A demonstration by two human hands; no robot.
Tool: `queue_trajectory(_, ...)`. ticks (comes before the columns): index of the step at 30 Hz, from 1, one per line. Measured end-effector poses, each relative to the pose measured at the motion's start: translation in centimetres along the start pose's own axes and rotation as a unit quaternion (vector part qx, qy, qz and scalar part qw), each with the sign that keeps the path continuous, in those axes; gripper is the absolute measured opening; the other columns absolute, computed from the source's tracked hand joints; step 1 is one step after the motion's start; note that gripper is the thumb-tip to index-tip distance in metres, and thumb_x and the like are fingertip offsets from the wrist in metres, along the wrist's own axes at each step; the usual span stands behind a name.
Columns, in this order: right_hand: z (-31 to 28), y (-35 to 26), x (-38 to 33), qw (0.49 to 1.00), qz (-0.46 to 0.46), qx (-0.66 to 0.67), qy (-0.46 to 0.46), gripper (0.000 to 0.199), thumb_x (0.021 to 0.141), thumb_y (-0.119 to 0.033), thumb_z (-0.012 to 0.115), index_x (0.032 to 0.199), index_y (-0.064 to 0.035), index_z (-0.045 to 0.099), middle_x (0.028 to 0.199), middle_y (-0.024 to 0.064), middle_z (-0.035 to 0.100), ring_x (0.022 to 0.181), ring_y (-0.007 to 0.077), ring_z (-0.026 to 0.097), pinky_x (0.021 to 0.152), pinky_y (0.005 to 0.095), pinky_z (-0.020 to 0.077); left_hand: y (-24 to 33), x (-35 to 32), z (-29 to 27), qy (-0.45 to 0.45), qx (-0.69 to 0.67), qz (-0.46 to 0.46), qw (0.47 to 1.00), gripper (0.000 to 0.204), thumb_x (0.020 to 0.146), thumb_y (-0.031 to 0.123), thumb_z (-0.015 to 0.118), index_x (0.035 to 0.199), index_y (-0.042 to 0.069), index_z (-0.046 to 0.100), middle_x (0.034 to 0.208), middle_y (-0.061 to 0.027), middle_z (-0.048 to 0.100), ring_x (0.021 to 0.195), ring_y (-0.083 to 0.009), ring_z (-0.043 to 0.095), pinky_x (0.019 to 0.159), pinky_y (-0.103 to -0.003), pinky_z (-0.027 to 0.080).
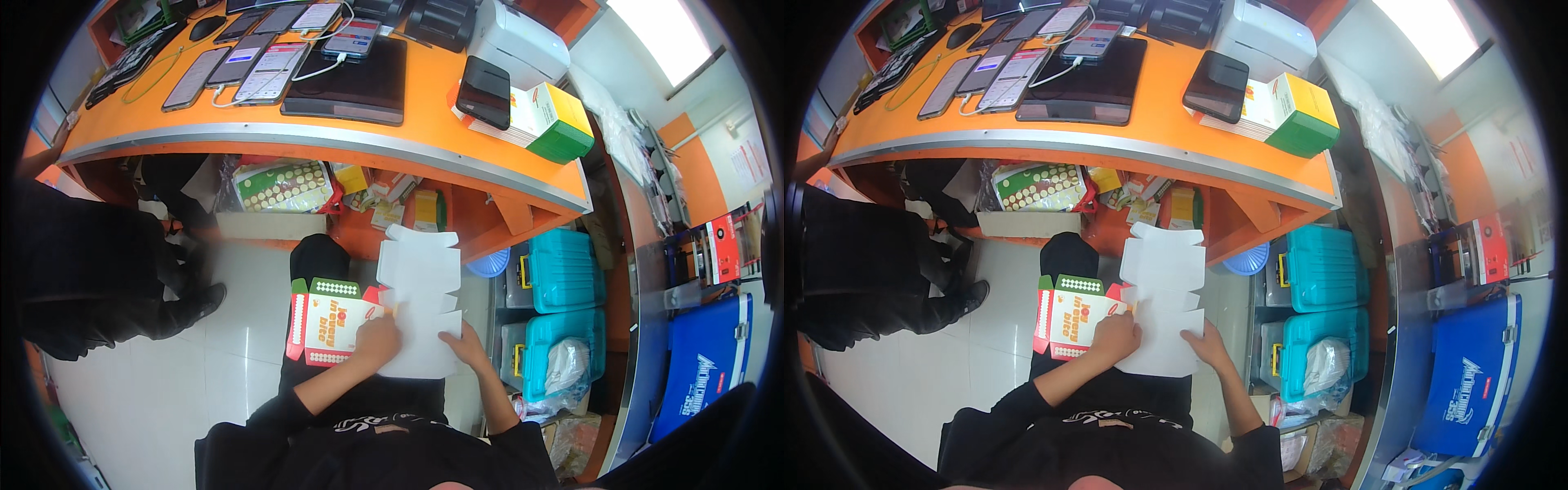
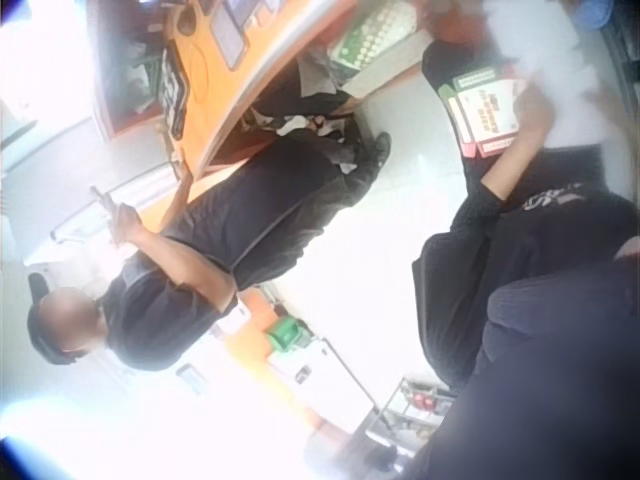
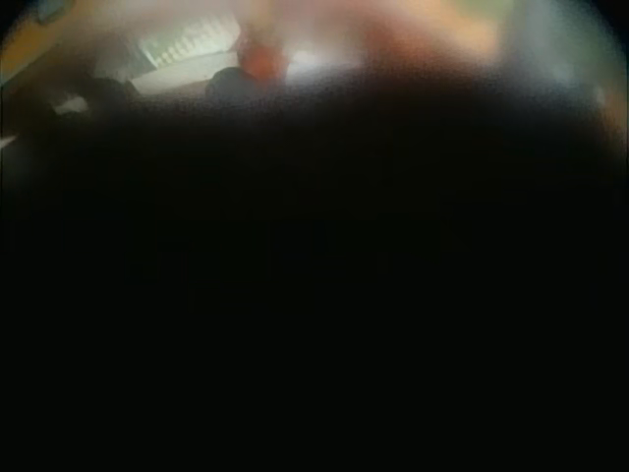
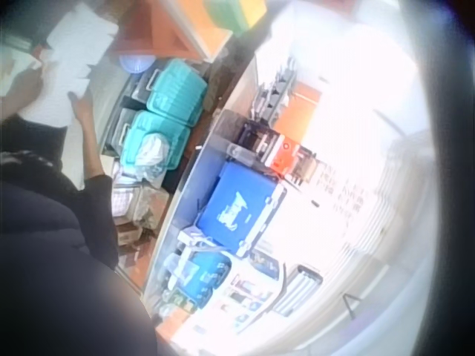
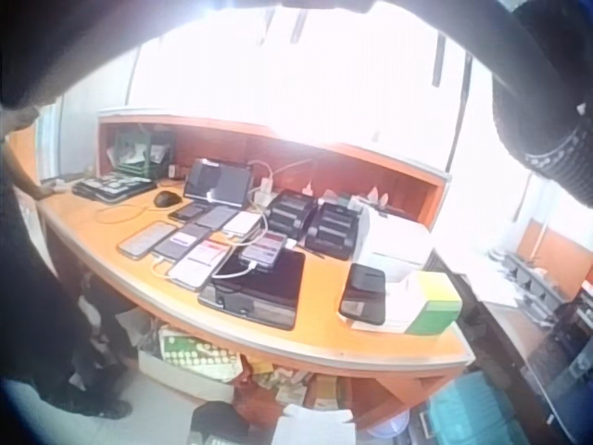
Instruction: The person sits on the floor and repeatedly folds small rectangular boxes from flat paper, then places them on the orange counter. The person handles multiple boxes one at a time, folding edges and tucking flaps to form closed boxes.
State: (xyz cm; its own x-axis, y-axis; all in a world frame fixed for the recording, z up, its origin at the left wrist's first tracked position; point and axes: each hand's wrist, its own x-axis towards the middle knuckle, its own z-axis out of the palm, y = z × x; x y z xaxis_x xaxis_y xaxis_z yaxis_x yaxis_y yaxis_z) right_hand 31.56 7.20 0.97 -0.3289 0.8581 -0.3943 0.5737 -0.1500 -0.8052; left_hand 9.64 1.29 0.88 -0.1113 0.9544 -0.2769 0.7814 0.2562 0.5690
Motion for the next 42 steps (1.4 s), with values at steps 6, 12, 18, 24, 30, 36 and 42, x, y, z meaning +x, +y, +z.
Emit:
queue_trajectory(6, -1.9, 1.6, 0.7, 0.997, 0.030, 0.022, -0.062, 0.039, 0.085, -0.020, 0.069, 0.117, 0.0015, 0.059, 0.104, 0.0149, 0.068, 0.092, 0.0213, 0.066, 0.082, 0.0339, 0.0513, 0.7, -1.9, -1.9, -0.016, -0.102, 0.036, 0.994, 0.035, 0.090, 0.027, 0.051, 0.091, -0.007, 0.057, 0.063, -0.0237, 0.061, 0.059, -0.0417, 0.062, 0.060, -0.052, 0.051)
queue_trajectory(12, -2.8, 0.1, 1.6, 0.994, -0.002, -0.082, -0.070, 0.034, 0.084, -0.024, 0.070, 0.107, 0.0013, 0.066, 0.093, 0.0140, 0.070, 0.084, 0.0229, 0.068, 0.077, 0.0346, 0.0529, 0.2, -1.9, -2.0, 0.019, -0.131, 0.044, 0.990, 0.032, 0.090, 0.025, 0.052, 0.094, -0.006, 0.054, 0.061, -0.0226, 0.060, 0.056, -0.0409, 0.061, 0.056, -0.051, 0.050)
queue_trajectory(18, -2.2, -2.7, 1.9, 0.979, -0.012, -0.204, -0.030, 0.037, 0.079, -0.028, 0.068, 0.102, 0.0001, 0.068, 0.091, 0.0199, 0.070, 0.083, 0.0314, 0.069, 0.077, 0.0386, 0.0535, 1.3, -2.2, -1.0, 0.041, -0.135, 0.065, 0.988, 0.025, 0.091, 0.021, 0.052, 0.089, -0.004, 0.052, 0.060, -0.0215, 0.060, 0.054, -0.0400, 0.061, 0.053, -0.049, 0.050)
queue_trajectory(24, 0.4, -4.6, 1.7, 0.934, 0.015, -0.355, 0.021, 0.031, 0.074, -0.025, 0.062, 0.092, -0.0004, 0.067, 0.085, 0.0212, 0.068, 0.083, 0.0351, 0.067, 0.074, 0.0456, 0.0527, 2.1, -2.4, -0.5, 0.047, -0.148, 0.078, 0.985, 0.023, 0.089, 0.020, 0.054, 0.090, -0.003, 0.050, 0.061, -0.0209, 0.060, 0.054, -0.0390, 0.062, 0.052, -0.048, 0.051)
queue_trajectory(30, 2.9, -4.9, 2.1, 0.895, 0.048, -0.441, 0.040, 0.025, 0.071, -0.018, 0.060, 0.087, 0.0007, 0.065, 0.080, 0.0225, 0.067, 0.081, 0.0356, 0.068, 0.071, 0.0472, 0.0529, 3.9, -2.4, 0.2, 0.053, -0.151, 0.108, 0.981, 0.023, 0.087, 0.019, 0.056, 0.092, -0.002, 0.051, 0.065, -0.0195, 0.062, 0.058, -0.0386, 0.063, 0.054, -0.047, 0.052)
queue_trajectory(36, 0.7, -2.8, 2.5, 0.932, -0.043, -0.358, 0.025, 0.032, 0.078, -0.023, 0.066, 0.098, 0.0018, 0.067, 0.079, 0.0195, 0.068, 0.074, 0.0331, 0.068, 0.069, 0.0426, 0.0534, 2.9, -1.9, -0.6, 0.017, -0.122, 0.025, 0.992, 0.027, 0.089, 0.023, 0.054, 0.094, -0.003, 0.051, 0.067, -0.0205, 0.062, 0.061, -0.0393, 0.064, 0.057, -0.050, 0.051)
queue_trajectory(42, -0.9, -0.8, 1.1, 0.995, 0.074, 0.038, -0.062, 0.046, 0.083, -0.035, 0.073, 0.109, 0.0023, 0.065, 0.090, 0.0137, 0.070, 0.075, 0.0177, 0.066, 0.067, 0.0301, 0.0523, -3.1, -1.2, -3.9, -0.016, -0.133, -0.027, 0.991, 0.036, 0.092, 0.030, 0.049, 0.104, -0.004, 0.054, 0.076, -0.0228, 0.065, 0.069, -0.0437, 0.063, 0.066, -0.052, 0.050)
